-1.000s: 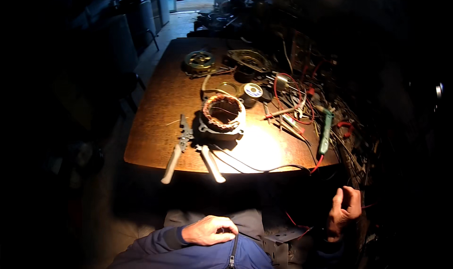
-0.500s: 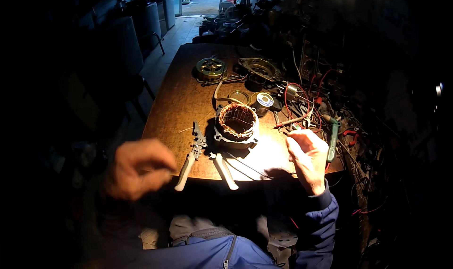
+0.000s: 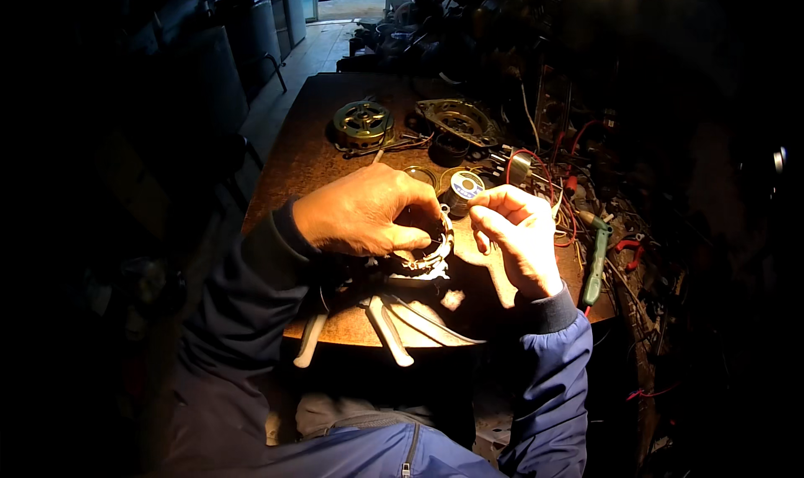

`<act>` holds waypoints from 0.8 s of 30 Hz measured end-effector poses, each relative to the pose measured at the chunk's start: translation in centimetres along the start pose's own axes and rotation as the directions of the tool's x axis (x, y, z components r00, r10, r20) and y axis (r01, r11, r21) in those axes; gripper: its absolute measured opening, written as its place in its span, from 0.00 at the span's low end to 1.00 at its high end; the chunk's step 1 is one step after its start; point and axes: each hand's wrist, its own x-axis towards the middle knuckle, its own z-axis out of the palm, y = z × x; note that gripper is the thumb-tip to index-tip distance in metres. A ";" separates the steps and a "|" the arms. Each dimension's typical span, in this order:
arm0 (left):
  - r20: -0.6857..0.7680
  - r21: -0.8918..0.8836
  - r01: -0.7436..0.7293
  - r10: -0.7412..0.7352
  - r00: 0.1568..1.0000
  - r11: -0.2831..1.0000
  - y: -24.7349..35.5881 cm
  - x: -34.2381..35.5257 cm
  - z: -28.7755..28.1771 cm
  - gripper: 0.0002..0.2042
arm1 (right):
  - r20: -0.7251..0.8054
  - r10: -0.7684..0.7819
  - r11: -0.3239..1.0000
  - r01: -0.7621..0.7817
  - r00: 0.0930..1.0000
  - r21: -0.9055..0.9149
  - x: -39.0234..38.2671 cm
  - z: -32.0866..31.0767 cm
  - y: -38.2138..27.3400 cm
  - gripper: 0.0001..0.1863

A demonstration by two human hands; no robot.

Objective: The person works on a cylindrical electrical component, likely a motor stator, at a cluttered workbench. They use pliers to strip and adjust wires, and a soldering iron to make connections. The person also uses a multimeter to test the electrical continuity of the component.

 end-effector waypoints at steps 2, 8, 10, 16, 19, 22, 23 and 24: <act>-0.030 0.106 -0.065 0.068 0.997 0.992 -0.4 -0.1 0.3 0.16 | 0.024 0.010 0.999 -0.011 1.000 0.053 0.1 0.0 1.1 0.08; -0.089 0.127 -0.046 0.057 0.994 0.991 -0.9 -0.1 1.5 0.14 | 0.103 0.083 0.995 -0.087 0.991 0.038 -0.5 -0.7 2.0 0.08; -0.123 0.160 -0.102 0.122 0.985 0.982 -1.1 -0.1 1.8 0.12 | 0.134 0.078 0.995 -0.086 0.988 0.053 -0.7 -0.9 1.9 0.09; -0.152 0.198 -0.133 0.165 0.975 0.971 -1.3 0.1 2.2 0.09 | 0.193 0.147 0.988 -0.153 0.970 0.014 -0.9 -1.0 1.6 0.10; -0.167 0.199 -0.157 0.191 0.967 0.967 -1.4 0.3 2.2 0.07 | 0.200 0.135 0.989 -0.144 0.971 0.031 -0.9 -0.9 1.7 0.10; -0.179 0.172 -0.161 0.191 0.965 0.972 -1.4 0.4 2.3 0.06 | 0.201 0.104 0.992 -0.117 0.974 0.056 -1.0 -0.7 1.9 0.10; -0.182 0.174 -0.162 0.193 0.964 0.971 -1.4 0.4 2.4 0.06 | 0.210 0.107 0.992 -0.120 0.972 0.049 -1.0 -0.7 1.9 0.10; -0.185 0.174 -0.164 0.196 0.963 0.971 -1.4 0.4 2.4 0.06 | 0.213 0.112 0.992 -0.123 0.971 0.040 -1.0 -0.7 1.9 0.09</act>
